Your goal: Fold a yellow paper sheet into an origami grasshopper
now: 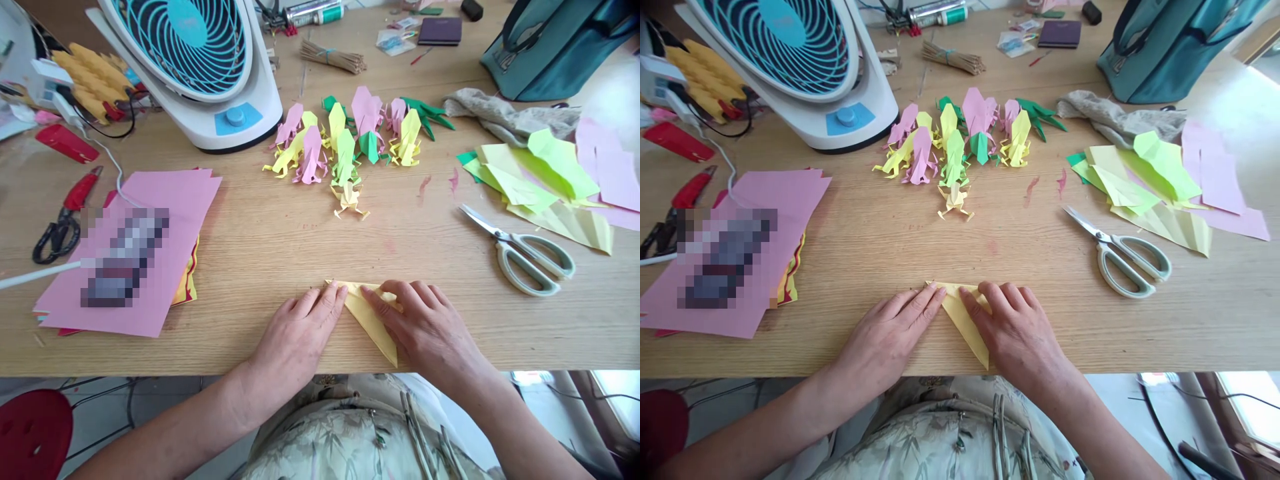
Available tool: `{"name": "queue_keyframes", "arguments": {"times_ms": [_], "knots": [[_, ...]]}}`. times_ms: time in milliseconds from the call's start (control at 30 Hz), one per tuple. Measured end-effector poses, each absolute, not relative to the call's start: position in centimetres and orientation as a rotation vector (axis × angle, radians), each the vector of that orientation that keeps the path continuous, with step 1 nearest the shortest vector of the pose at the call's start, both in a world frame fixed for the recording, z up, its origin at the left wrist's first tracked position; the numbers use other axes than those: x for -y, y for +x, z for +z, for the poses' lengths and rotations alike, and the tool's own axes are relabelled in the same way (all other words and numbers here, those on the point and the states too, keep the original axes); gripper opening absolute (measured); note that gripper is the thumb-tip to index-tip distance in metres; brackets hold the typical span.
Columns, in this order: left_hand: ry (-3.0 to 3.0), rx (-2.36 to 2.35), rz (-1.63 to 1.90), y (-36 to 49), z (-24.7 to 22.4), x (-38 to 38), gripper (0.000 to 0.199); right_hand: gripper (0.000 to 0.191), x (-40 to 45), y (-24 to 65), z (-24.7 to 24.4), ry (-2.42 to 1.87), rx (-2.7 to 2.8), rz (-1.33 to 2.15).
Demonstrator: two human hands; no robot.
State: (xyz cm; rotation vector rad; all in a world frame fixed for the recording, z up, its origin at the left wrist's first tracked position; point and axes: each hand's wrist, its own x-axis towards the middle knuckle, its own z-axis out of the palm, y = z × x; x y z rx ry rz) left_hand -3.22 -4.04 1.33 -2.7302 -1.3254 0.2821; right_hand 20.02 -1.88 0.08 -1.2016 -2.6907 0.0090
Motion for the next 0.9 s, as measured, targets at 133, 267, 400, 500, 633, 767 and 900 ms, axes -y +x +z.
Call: {"name": "queue_keyframes", "arguments": {"times_ms": [133,267,400,500,633,767,900], "knots": [[-2.764,1.342,0.233,-3.4,1.2,3.8,0.060,0.035,3.1,21.4,-0.3,-1.263,2.557,0.006],[-2.769,1.343,0.128,-3.5,1.0,3.8,0.060,0.034,4.4,21.4,-0.3,-1.296,2.447,-0.073],[-2.779,1.332,0.036,-3.7,0.6,3.7,0.056,0.041,5.1,18.6,0.0,-1.236,2.468,-0.015],[-2.811,1.357,-0.003,-4.1,0.1,3.5,0.049,0.049,5.5,16.0,0.0,-1.131,2.566,0.136],[-2.852,1.363,-0.040,-4.5,-0.3,3.4,0.045,0.058,6.1,14.1,-0.2,-1.245,2.563,0.182],[-2.849,1.364,-0.098,-4.5,-0.2,3.2,0.047,0.057,6.9,13.8,-0.4,-1.381,2.528,0.162],[-2.857,1.381,-0.135,-4.5,0.1,3.1,0.049,0.058,7.3,13.7,-0.4,-1.501,2.495,0.157]]}}
